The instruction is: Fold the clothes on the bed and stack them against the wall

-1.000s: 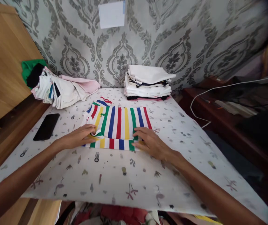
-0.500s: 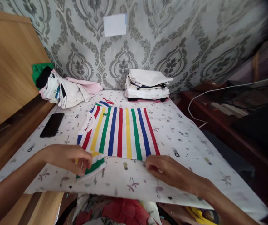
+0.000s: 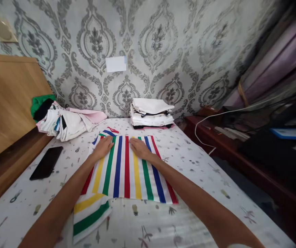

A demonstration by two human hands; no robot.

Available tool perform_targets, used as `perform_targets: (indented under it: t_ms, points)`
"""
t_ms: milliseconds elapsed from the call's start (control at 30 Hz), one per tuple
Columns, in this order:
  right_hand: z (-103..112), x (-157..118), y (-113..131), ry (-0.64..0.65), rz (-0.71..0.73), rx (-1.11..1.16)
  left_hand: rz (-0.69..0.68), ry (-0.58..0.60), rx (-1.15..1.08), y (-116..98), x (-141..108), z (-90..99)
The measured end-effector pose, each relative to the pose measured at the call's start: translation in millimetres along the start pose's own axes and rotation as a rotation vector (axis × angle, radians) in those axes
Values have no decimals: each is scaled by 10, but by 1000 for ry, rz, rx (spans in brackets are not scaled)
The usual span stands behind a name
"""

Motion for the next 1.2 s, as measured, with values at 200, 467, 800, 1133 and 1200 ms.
perform_targets:
  t_ms: [200, 467, 800, 1133, 1200]
  points:
    - [94, -17, -807, -57, -223, -154, 107, -5, 248, 488, 35, -10]
    - [148, -122, -1091, -96, -360, -227, 139, 21, 292, 478, 20, -48]
    - [19, -27, 46, 28, -98, -98, -81, -47, 250, -143, -48, -48]
    - [-74, -288, -231, 116, -207, -115, 10, 99, 279, 244, -125, -29]
    - [87, -404, -557, 59, -285, -205, 31, 78, 295, 248, -144, 33]
Point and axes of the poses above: each hand's wrist, its own x-axis towards the middle knuckle, its own z-axis out of the back of the hand, y = z × x, the point moved 8 cm from there along x, towards the middle knuckle, and after that the axes turned 13 degrees about -y, right-handed, at the moved point
